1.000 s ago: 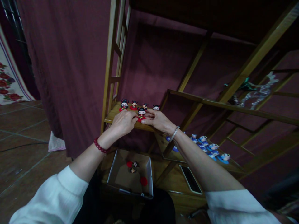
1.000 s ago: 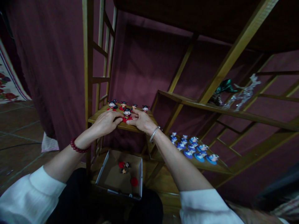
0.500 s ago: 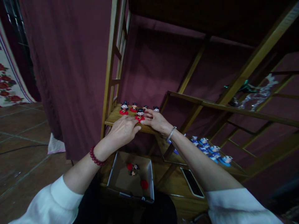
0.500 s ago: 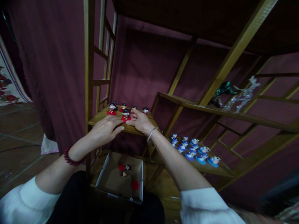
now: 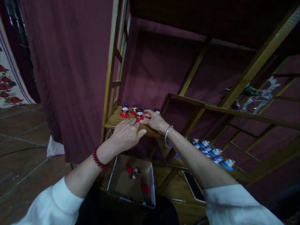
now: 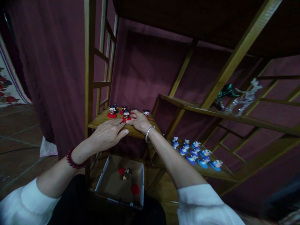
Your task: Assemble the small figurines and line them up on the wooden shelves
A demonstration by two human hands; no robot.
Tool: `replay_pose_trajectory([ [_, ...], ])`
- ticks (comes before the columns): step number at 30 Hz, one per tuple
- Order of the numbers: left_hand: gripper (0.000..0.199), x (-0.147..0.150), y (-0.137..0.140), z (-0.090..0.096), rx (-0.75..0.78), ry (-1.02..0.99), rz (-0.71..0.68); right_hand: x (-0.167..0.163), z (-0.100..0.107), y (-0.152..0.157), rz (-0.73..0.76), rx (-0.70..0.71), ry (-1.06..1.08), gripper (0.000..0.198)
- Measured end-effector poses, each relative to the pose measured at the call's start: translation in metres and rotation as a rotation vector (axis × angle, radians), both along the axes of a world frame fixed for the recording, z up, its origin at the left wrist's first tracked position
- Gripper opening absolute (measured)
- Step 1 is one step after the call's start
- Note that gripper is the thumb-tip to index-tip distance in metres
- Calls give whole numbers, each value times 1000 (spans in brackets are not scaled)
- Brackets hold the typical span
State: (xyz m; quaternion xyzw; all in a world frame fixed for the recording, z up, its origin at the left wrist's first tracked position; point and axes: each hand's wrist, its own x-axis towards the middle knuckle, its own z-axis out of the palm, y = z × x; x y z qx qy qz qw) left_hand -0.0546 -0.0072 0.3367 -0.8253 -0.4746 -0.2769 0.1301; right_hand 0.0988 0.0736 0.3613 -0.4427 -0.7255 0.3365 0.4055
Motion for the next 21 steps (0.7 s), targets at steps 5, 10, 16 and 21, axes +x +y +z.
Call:
replay_pose_trajectory([
  [5,58,1,1,4,-25,20,15,-3,1,3,-32,-14,16,55],
  [10,60,2,3,5,-52,5,24,-5,0,7,-33,-37,42,52],
  [16,64,2,6,7,-88,-8,25,-6,0,10,-68,-27,29,51],
  [21,64,0,8,8,-106,-1,21,-9,4,6,-80,-52,16,52],
])
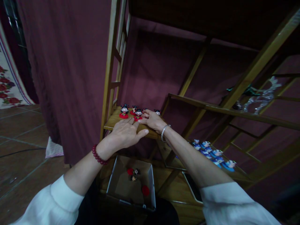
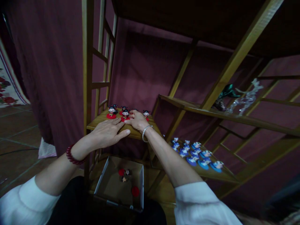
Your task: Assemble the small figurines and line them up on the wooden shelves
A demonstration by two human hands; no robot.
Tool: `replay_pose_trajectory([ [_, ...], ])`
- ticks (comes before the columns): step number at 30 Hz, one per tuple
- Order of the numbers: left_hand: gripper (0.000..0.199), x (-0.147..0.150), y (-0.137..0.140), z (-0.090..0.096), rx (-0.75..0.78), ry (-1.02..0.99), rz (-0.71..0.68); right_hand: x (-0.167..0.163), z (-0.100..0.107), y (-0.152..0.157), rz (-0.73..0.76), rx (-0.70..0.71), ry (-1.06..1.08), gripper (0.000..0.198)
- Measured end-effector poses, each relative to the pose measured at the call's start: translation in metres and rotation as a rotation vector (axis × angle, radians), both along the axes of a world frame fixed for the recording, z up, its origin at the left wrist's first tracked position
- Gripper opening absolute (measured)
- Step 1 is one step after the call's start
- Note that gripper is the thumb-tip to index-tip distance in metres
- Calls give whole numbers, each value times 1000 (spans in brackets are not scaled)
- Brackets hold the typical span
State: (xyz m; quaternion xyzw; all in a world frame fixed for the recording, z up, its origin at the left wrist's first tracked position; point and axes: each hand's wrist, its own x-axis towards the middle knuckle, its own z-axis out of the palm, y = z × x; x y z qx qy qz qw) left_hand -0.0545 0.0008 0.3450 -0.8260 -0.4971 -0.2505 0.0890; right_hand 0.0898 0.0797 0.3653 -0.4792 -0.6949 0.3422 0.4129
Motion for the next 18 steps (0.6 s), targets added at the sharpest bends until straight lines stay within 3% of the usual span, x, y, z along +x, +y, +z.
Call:
replay_pose_trajectory([
  [10,59,-1,0,-1,11,-3,5,-1,1,-1,13,-34,20,50],
  [18,69,-1,2,0,-36,42,23,3,-1,1,64,-4,-16,44],
])
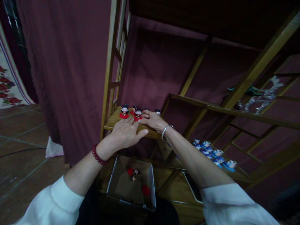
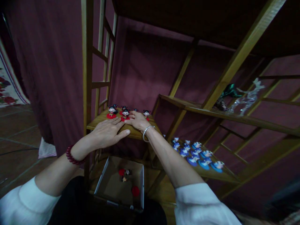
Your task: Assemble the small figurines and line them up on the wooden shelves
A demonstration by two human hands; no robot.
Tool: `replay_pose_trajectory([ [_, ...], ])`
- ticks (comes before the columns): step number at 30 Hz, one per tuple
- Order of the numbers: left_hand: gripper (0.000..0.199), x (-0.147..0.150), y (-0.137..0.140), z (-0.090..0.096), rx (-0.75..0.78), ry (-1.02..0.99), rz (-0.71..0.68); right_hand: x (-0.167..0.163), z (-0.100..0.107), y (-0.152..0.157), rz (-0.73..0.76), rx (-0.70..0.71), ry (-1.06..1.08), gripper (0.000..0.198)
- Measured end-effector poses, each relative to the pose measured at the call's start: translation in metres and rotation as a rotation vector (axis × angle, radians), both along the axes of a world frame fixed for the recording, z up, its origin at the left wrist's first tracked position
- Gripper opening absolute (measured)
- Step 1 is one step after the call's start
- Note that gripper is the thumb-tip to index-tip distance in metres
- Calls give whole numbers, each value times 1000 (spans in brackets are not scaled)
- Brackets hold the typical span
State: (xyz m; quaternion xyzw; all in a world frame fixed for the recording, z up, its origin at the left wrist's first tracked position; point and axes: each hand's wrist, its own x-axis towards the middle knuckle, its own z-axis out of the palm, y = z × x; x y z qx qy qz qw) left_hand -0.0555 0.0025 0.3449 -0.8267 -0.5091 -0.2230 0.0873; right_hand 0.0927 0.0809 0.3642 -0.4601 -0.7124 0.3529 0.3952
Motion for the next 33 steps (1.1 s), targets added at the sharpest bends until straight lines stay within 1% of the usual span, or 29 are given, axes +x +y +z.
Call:
replay_pose_trajectory([
  [7,67,0,-1,2,-16,-2,-1,0,-1,0,14,18,-26,40],
  [13,66,-1,1,-1,16,-18,-7,0,-3,1,-9,25,-36,41],
  [18,67,-1,3,-3,33,-20,-8,1,-4,3,5,46,-25,39],
  [23,66,-1,2,-2,19,-13,-6,1,-5,4,11,64,-26,38],
  [30,65,-1,1,-2,24,-8,11,3,-5,1,-23,56,-37,37],
  [33,65,-1,2,-3,17,-9,8,3,-5,1,-9,64,-31,36],
])
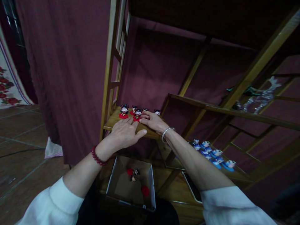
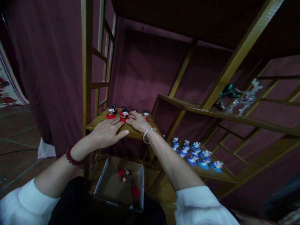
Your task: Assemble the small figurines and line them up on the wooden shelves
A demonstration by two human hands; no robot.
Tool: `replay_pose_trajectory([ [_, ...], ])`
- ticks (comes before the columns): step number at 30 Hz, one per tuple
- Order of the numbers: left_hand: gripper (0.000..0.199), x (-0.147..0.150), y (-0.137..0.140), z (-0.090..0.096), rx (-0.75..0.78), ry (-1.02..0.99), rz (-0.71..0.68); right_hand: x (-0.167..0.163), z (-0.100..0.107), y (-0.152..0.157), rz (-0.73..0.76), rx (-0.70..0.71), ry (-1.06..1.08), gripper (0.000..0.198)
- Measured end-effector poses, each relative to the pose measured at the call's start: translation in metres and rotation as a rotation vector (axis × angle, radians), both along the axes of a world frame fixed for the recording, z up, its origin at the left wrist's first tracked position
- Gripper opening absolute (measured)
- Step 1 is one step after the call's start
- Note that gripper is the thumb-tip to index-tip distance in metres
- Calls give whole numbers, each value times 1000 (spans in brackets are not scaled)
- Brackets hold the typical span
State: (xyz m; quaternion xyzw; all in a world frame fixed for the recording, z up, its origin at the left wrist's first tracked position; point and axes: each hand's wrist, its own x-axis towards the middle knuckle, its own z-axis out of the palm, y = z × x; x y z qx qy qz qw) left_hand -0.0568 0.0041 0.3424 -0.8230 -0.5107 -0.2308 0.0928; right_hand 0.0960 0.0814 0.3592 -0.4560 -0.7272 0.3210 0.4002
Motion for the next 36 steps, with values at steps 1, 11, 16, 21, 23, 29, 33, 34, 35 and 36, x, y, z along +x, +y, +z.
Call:
replay_pose_trajectory([
  [1,65,0,0,0,-2,0,-1,0,0,0,5,3,0,35],
  [11,62,1,0,0,-4,-5,-4,1,-2,5,-8,-8,-15,38],
  [16,63,1,-1,1,-5,-12,3,-1,-2,4,-21,-25,13,38],
  [21,63,2,-1,1,-11,-12,10,-2,-1,4,-22,-41,41,40],
  [23,64,2,-1,1,-16,-8,6,-2,-1,4,-29,-39,31,40],
  [29,62,2,-1,3,-34,-6,-1,-1,0,4,-17,-6,-8,36],
  [33,63,2,-1,3,-40,-11,3,-2,0,3,-7,-7,-2,30],
  [34,63,2,-1,2,-37,-10,5,-2,0,3,-6,-8,-2,29],
  [35,63,2,-1,2,-35,-9,6,-2,0,2,-9,-9,-3,29],
  [36,63,2,-1,2,-32,-7,6,-3,0,2,-14,-13,-6,29],
])
